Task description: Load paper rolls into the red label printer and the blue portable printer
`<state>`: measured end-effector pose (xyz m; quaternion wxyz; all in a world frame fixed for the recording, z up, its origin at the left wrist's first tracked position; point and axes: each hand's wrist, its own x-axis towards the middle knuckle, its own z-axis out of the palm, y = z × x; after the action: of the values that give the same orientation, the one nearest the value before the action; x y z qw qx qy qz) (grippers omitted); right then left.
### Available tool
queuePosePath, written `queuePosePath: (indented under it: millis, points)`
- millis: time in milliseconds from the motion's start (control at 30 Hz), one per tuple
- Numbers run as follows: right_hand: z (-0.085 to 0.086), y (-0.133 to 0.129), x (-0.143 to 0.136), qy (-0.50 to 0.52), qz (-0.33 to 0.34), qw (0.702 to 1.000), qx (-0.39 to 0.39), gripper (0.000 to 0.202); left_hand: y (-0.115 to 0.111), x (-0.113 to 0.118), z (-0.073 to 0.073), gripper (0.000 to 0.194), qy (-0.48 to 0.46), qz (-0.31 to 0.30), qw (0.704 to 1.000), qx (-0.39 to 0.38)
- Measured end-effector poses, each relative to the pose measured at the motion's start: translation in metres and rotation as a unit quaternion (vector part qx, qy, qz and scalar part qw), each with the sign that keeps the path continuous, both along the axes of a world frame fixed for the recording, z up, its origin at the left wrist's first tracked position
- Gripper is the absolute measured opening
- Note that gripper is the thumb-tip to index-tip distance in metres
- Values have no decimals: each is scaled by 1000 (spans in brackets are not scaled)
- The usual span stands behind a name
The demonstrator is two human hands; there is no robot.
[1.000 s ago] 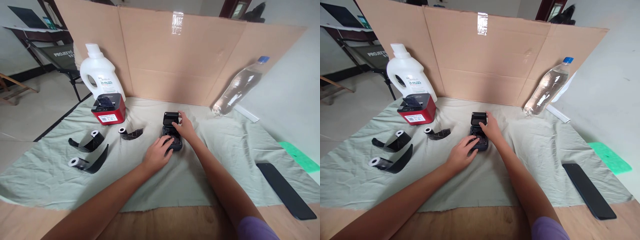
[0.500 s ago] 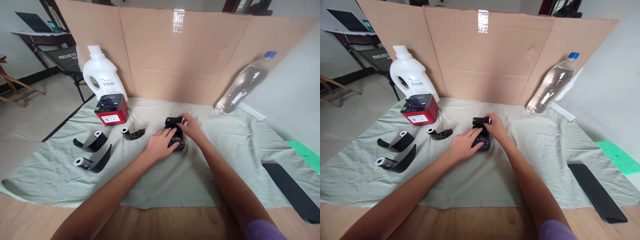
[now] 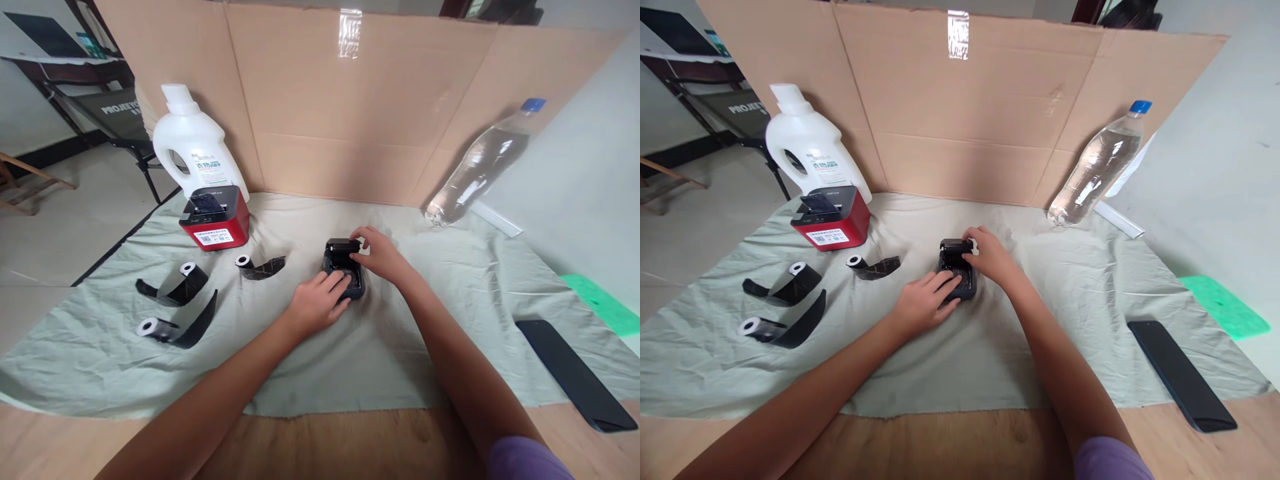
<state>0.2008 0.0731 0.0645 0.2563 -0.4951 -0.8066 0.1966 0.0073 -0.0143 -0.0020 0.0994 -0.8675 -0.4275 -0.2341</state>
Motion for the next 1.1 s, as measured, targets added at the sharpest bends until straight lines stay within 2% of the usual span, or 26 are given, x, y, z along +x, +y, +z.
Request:
queuePosePath:
  millis: [133,233,400,567,667,800,867,967,1033,1100]
  points:
    - [11,-10,4,-53,24,997,-49,32,-3,2,-6,37,-3,-14,999,38]
    - [11,-11,4,-66,30,994,-87,34,-3,4,-6,35,-14,-22,998,58]
    - [0,-3,-4,-43,-31,987,-154,44,-3,5,-7,33,-41,-31,995,82]
    - [-12,-2,-10,-15,-55,974,-219,48,-3,6,-10,34,-72,-41,993,86]
    - [-15,-6,-10,8,-64,972,-226,46,-4,7,-10,27,-76,-80,990,84]
    - [-17,-11,-11,34,-84,971,-219,45,-8,10,-10,20,-11,-226,974,32]
    - [-15,-17,-16,17,-107,976,-190,48,-10,12,-11,20,27,-270,962,-17]
    - [-13,-34,-35,-45,-132,979,-150,74,-11,13,-10,23,39,-282,956,-70]
    - [-13,-47,-52,-98,-149,975,-132,94,-11,14,-8,23,29,-289,954,-76]
    - [-14,-57,-68,-129,-165,971,-112,97,-11,15,-7,23,17,-293,954,-65]
